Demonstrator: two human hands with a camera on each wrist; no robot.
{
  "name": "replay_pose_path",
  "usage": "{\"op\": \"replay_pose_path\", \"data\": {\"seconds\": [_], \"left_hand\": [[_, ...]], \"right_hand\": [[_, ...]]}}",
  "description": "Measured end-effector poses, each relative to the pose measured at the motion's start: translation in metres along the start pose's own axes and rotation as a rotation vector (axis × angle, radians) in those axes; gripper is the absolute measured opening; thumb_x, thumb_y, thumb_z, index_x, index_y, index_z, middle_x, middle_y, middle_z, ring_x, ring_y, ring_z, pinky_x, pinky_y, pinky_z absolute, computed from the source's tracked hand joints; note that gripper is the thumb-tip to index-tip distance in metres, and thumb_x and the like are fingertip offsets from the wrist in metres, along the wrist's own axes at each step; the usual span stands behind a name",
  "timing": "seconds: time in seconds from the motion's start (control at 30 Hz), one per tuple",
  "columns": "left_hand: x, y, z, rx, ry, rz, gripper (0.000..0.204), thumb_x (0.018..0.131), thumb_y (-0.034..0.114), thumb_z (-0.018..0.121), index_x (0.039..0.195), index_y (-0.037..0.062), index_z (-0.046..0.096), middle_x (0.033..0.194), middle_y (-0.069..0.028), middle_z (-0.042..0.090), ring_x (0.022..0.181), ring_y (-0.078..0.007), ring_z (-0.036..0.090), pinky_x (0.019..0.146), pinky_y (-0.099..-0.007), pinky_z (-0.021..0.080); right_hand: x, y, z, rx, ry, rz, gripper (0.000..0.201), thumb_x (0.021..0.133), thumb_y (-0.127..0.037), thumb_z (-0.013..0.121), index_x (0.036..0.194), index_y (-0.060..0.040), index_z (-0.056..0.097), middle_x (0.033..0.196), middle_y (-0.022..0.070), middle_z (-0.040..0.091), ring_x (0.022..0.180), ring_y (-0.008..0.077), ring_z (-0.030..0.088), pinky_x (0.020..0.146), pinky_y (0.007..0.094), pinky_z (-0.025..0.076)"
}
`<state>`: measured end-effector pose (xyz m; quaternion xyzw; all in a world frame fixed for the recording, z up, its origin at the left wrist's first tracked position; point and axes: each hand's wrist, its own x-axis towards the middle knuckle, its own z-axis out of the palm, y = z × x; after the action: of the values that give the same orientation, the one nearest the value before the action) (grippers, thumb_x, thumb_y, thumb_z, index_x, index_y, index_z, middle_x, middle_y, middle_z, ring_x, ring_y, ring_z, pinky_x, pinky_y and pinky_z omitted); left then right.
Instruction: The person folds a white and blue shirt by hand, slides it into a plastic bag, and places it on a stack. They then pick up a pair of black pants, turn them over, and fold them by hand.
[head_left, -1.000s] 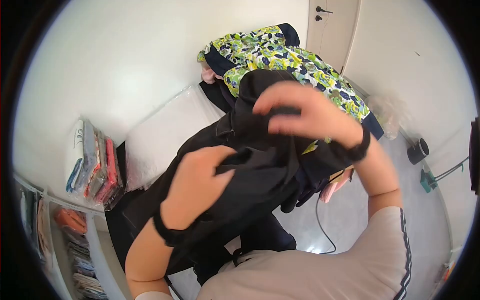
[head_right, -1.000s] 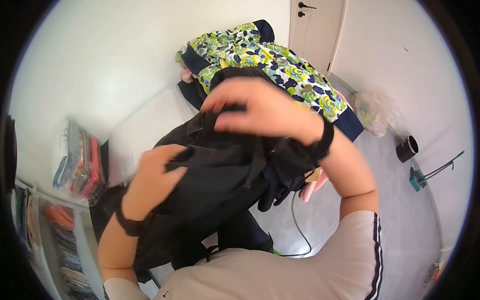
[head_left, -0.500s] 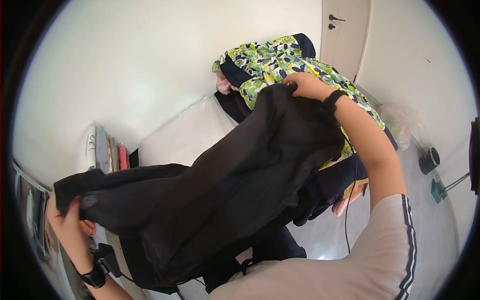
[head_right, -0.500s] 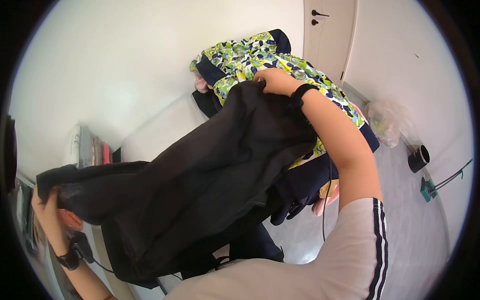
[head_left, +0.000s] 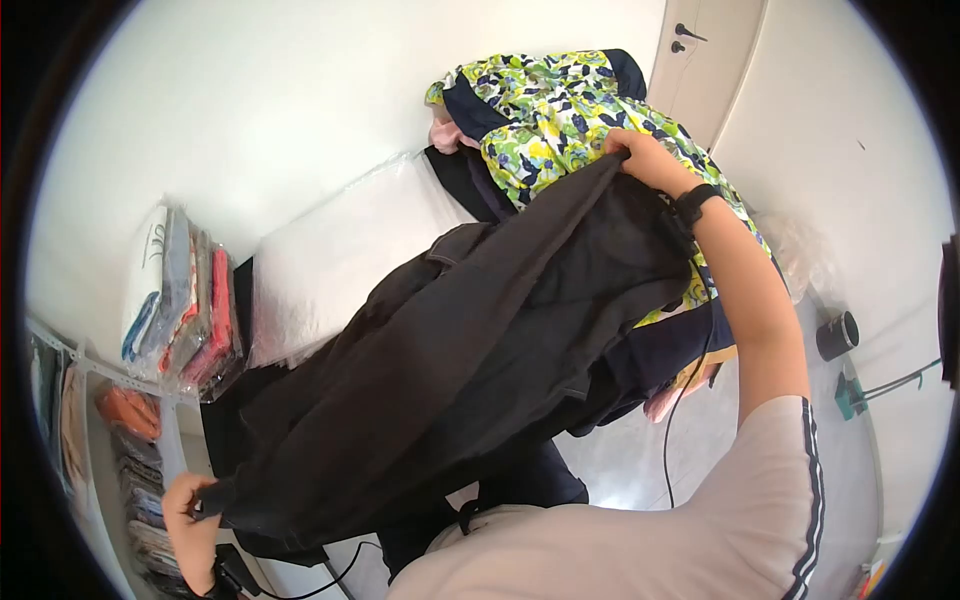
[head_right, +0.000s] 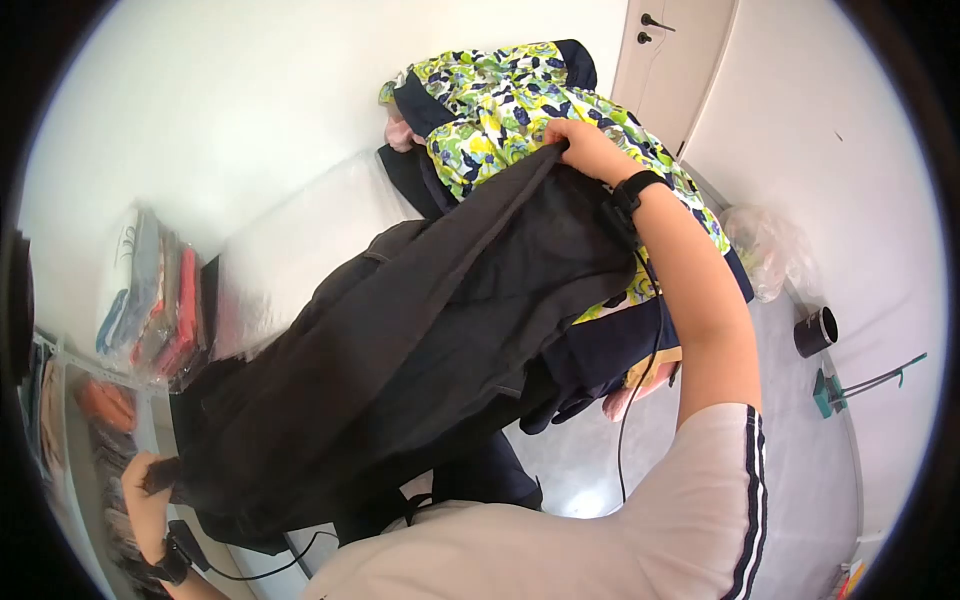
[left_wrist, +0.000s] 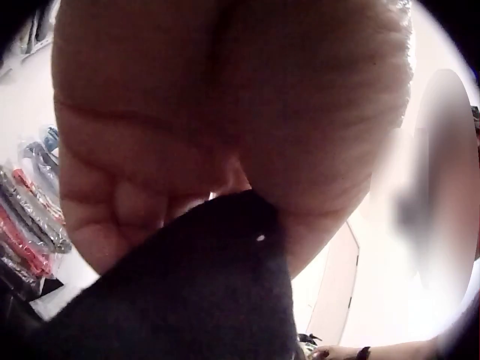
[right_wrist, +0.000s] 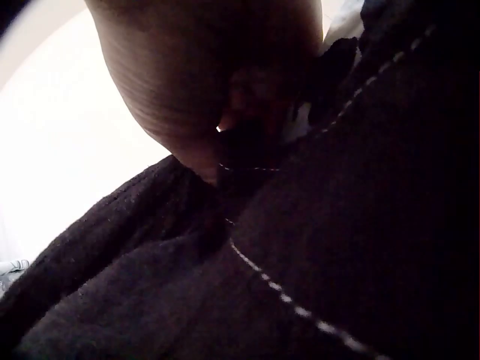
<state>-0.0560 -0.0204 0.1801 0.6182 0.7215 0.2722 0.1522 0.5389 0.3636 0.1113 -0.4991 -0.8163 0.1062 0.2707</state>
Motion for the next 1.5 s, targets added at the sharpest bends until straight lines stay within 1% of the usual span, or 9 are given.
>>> {"op": "replay_pose_path", "data": {"seconds": [0.1, 0.17, 0.3, 0.37, 0.5, 0.6, 1.0, 1.13, 1.5], "left_hand": [[-0.010, 0.025, 0.020, 0.001, 0.003, -0.088, 0.051, 0.064, -0.015, 0.051, 0.112, 0.0019, 0.053, 0.092, -0.0029, 0.053, 0.089, -0.0113, 0.050, 0.080, -0.0225, 0.038], [-0.015, 0.033, 0.028, 0.044, -0.055, -0.128, 0.060, 0.065, -0.014, 0.053, 0.123, 0.0027, 0.050, 0.087, -0.0010, 0.051, 0.084, -0.0088, 0.047, 0.076, -0.0213, 0.037], [-0.025, 0.041, 0.039, -0.261, -0.018, -0.114, 0.079, 0.065, -0.012, 0.052, 0.141, 0.0023, 0.030, 0.122, -0.0077, 0.049, 0.109, -0.0138, 0.047, 0.092, -0.0231, 0.035], [-0.033, 0.040, 0.040, -0.400, -0.054, -0.181, 0.084, 0.066, -0.010, 0.052, 0.144, 0.0019, 0.023, 0.135, -0.0097, 0.043, 0.118, -0.0155, 0.045, 0.097, -0.0243, 0.034], [-0.047, 0.023, 0.044, -0.339, 0.323, 0.086, 0.087, 0.066, 0.004, 0.060, 0.144, -0.0015, 0.021, 0.129, -0.0125, 0.048, 0.109, -0.0172, 0.052, 0.096, -0.0263, 0.037], [-0.061, 0.024, 0.037, -0.640, 0.202, -0.161, 0.082, 0.078, 0.028, 0.066, 0.143, 0.0020, 0.024, 0.118, -0.0148, 0.053, 0.107, -0.0218, 0.055, 0.096, -0.0306, 0.040], [-0.059, 0.026, 0.065, -0.829, 0.483, -0.120, 0.074, 0.079, 0.021, 0.058, 0.143, 0.0013, 0.026, 0.141, -0.0184, 0.033, 0.126, -0.0282, 0.040, 0.106, -0.0349, 0.031], [-0.066, 0.020, 0.081, -0.888, 0.374, -0.143, 0.071, 0.082, 0.012, 0.055, 0.144, 0.0018, 0.022, 0.150, -0.0139, 0.018, 0.136, -0.0248, 0.023, 0.111, -0.0342, 0.018], [-0.059, 0.017, 0.097, -0.490, -0.014, -0.185, 0.075, 0.074, -0.004, 0.048, 0.143, -0.0024, 0.019, 0.151, -0.0145, 0.020, 0.139, -0.0209, 0.017, 0.111, -0.0303, 0.014]], "right_hand": [[-0.003, -0.011, -0.004, 0.048, -0.077, 0.059, 0.048, 0.068, 0.014, 0.051, 0.108, -0.0100, 0.059, 0.087, 0.0063, 0.056, 0.085, 0.0222, 0.053, 0.078, 0.0304, 0.042], [-0.003, -0.016, -0.003, -0.116, -0.013, -0.166, 0.057, 0.070, 0.013, 0.055, 0.120, -0.0150, 0.057, 0.100, 0.0073, 0.056, 0.095, 0.0237, 0.052, 0.087, 0.0324, 0.041], [-0.006, -0.020, -0.002, -0.112, -0.058, -0.284, 0.045, 0.073, 0.005, 0.063, 0.113, -0.0144, 0.064, 0.124, 0.0106, 0.053, 0.118, 0.0279, 0.047, 0.101, 0.0339, 0.036], [-0.009, -0.014, 0.001, -0.046, -0.095, -0.231, 0.034, 0.072, 0.006, 0.062, 0.100, -0.0111, 0.069, 0.123, 0.0105, 0.055, 0.117, 0.0269, 0.049, 0.100, 0.0327, 0.038], [-0.012, -0.004, -0.002, 0.166, -0.049, -0.063, 0.034, 0.066, 0.013, 0.053, 0.089, -0.0056, 0.071, 0.112, 0.0106, 0.062, 0.106, 0.0255, 0.056, 0.094, 0.0301, 0.042], [-0.011, 0.005, -0.006, 0.212, -0.068, -0.022, 0.031, 0.067, 0.011, 0.054, 0.088, -0.0037, 0.070, 0.107, 0.0096, 0.065, 0.102, 0.0238, 0.059, 0.092, 0.0287, 0.043], [-0.006, 0.020, 0.000, 0.580, -0.041, 0.227, 0.024, 0.082, 0.006, 0.048, 0.096, -0.0001, 0.066, 0.098, 0.0041, 0.065, 0.091, 0.0126, 0.059, 0.087, 0.0229, 0.044], [-0.006, 0.017, 0.000, 0.734, 0.021, 0.283, 0.027, 0.082, 0.007, 0.048, 0.102, 0.0007, 0.065, 0.101, 0.0049, 0.065, 0.093, 0.0130, 0.060, 0.087, 0.0240, 0.046], [-0.011, -0.007, -0.008, 0.556, 0.051, 0.055, 0.038, 0.074, 0.012, 0.055, 0.105, -0.0074, 0.067, 0.134, 0.0055, 0.047, 0.124, 0.0186, 0.044, 0.102, 0.0297, 0.036]]}}
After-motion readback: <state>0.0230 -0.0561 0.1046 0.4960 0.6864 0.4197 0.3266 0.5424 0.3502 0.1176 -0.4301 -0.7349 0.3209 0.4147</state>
